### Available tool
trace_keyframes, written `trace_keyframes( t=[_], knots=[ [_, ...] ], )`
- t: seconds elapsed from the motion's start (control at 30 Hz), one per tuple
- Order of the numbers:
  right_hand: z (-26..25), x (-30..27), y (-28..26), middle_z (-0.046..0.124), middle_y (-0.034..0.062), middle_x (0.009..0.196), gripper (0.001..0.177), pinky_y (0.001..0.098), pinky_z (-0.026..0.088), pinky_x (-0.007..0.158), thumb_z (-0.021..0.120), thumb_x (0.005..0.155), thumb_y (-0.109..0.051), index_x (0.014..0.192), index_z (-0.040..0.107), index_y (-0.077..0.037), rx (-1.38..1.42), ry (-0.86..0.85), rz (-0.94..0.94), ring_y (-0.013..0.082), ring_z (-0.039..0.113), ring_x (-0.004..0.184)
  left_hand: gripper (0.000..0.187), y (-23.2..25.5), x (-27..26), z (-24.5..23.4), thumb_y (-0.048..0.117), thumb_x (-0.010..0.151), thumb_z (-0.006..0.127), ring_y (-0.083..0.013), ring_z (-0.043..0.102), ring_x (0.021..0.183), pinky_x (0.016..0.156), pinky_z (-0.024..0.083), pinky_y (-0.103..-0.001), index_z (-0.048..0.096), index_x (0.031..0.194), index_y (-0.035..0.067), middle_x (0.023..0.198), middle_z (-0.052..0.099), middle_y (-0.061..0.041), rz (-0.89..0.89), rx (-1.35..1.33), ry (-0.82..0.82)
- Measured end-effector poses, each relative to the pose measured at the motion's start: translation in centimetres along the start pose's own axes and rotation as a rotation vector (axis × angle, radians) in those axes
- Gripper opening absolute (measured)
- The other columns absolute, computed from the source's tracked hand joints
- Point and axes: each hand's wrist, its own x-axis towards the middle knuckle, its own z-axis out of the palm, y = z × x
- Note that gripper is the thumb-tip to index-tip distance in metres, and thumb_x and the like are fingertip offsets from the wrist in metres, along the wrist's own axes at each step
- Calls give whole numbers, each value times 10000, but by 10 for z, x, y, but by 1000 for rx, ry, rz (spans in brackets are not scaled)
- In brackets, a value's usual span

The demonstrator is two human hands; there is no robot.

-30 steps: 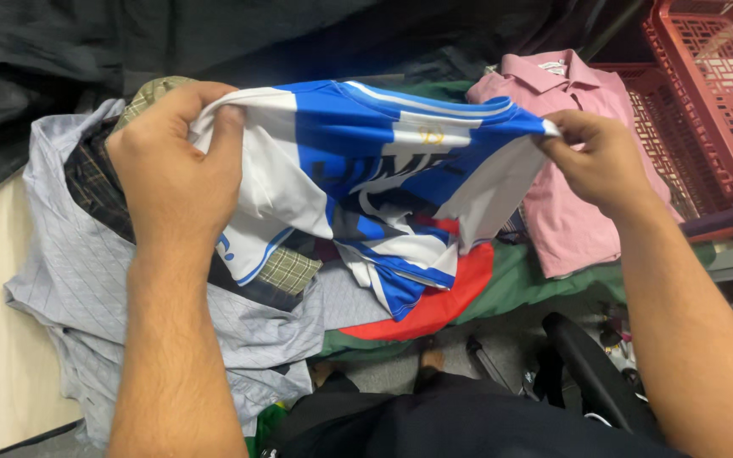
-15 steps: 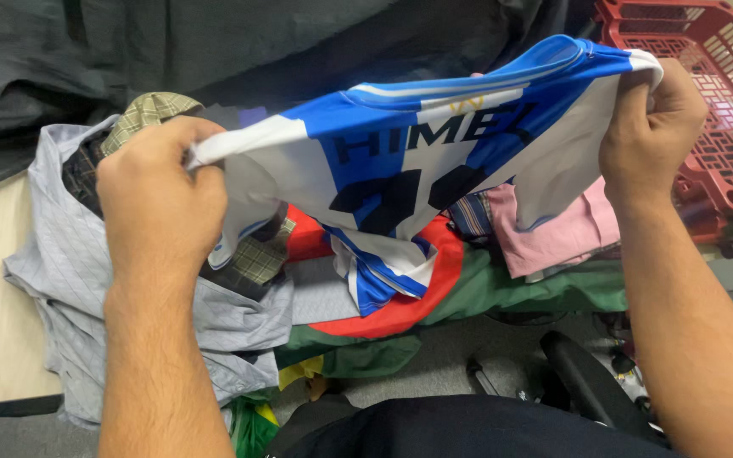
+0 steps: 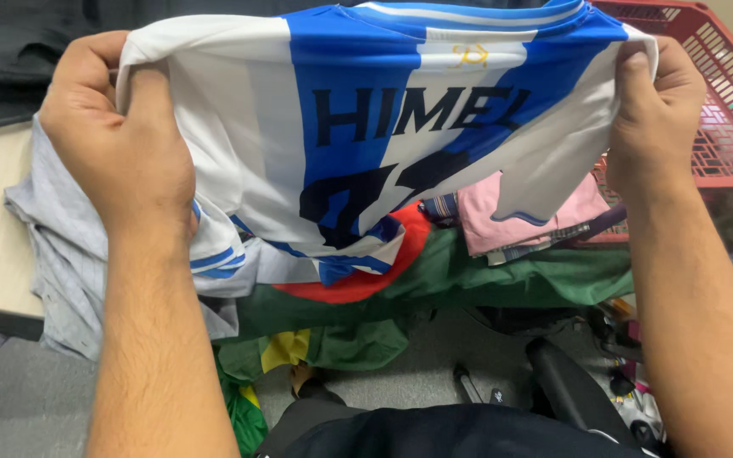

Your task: The person folds a pink shirt, a blue and white striped t-shirt, and a grey striped shirt. They smooth each item, fold sleeves and sides, and stack the folded garments on a table.

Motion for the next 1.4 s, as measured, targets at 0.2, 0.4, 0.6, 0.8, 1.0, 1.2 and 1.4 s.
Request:
trace_keyframes(
  t=[0.2,0.4,0.6,0.8,1.0,1.2,1.4],
  knots=[
    [13,-26,-20,723,53,1017,355,368,600,761,555,1122,-368,1135,661,-30,67,-152,562,173,708,873,338,16,-43,-3,280,1001,502,-124,702,908,810,562,-271,722,1082,38,1020,748,-45,-444,-313,-106],
    [36,-79,-16,766,65,876,354,300,537,663,770,836,-231,1095,786,9,-312,-932,823,142,675,759,567,25,-123,14,542,919,629,-214,662,779,705,505,-343,765,1033,4,887,735,-105,-1026,367,-1075],
    [26,-91,-18,752,104,792,315,280,520,624,822,810,-191,928,793,100,97,-1338,798,146,668,714,362,63,-155,28,347,842,774,-73,673,727,658,525,-241,794,985,16,843,764,-26,-1006,-199,-1306],
    [-1,-89,-17,728,111,764,251,310,551,598,806,872,-167,834,745,74,969,-1195,523,199,638,631,413,89,-131,20,394,917,792,-105,685,729,686,539,-270,764,943,-17,837,746,-53,-826,-711,-1164],
    [3,-93,-45,711,105,927,230,326,560,749,726,974,-211,1050,664,-3,674,-670,588,185,678,824,495,90,-129,43,464,890,748,-108,642,665,624,510,-275,776,882,-31,765,734,-57,-892,-203,-989],
    [37,-89,-67,729,68,969,219,307,570,767,690,975,-192,1114,702,-23,233,-625,604,149,703,866,638,79,-136,64,372,722,855,-163,747,872,776,578,-305,659,1191,-13,1008,756,-110,-601,140,-773],
    [38,-78,-64,737,70,1013,229,304,582,830,704,1000,-166,1162,707,-5,142,-508,391,139,707,901,514,65,-117,49,298,737,832,-214,788,932,849,588,-339,740,1185,65,1013,800,-119,-257,366,-684]
  ],
)
